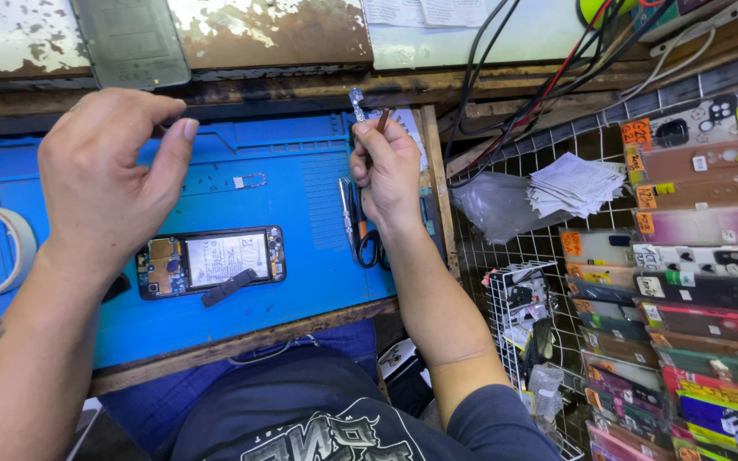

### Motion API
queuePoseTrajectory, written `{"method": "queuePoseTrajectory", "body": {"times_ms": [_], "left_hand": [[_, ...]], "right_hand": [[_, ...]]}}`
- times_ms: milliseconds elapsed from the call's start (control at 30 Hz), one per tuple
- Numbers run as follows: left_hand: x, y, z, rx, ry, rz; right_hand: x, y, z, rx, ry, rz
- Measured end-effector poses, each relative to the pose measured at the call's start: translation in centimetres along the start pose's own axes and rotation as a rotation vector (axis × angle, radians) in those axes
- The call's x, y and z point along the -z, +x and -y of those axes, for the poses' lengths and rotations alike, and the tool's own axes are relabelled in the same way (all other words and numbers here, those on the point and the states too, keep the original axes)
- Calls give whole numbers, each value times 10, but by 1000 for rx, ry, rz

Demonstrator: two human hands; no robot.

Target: The person uses a small metal tool to pry open the back cover of a smartphone on a blue work mat. They remove the cover, disconnect a ribbon cable from the motherboard, and place the cover aside. The person then opens a drawer to retrieve a small component from a plastic bag.

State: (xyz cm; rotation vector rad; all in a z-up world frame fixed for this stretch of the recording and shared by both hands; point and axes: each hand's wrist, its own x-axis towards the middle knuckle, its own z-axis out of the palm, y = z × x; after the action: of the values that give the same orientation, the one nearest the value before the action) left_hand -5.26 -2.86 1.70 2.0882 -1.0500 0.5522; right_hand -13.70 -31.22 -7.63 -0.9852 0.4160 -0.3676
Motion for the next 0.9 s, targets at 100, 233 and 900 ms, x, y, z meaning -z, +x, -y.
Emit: {"method": "queuePoseTrajectory", "body": {"times_ms": [100, 233, 900], "left_hand": [[8, 4, -15, 21, -47, 31], [21, 9, -45, -5, -157, 97], [0, 10, -96, -39, -365, 230]], "right_hand": [[1, 1, 2, -9, 25, -16], [3, 1, 0, 12, 37, -15], [2, -10, 5, 63, 67, 117]]}}
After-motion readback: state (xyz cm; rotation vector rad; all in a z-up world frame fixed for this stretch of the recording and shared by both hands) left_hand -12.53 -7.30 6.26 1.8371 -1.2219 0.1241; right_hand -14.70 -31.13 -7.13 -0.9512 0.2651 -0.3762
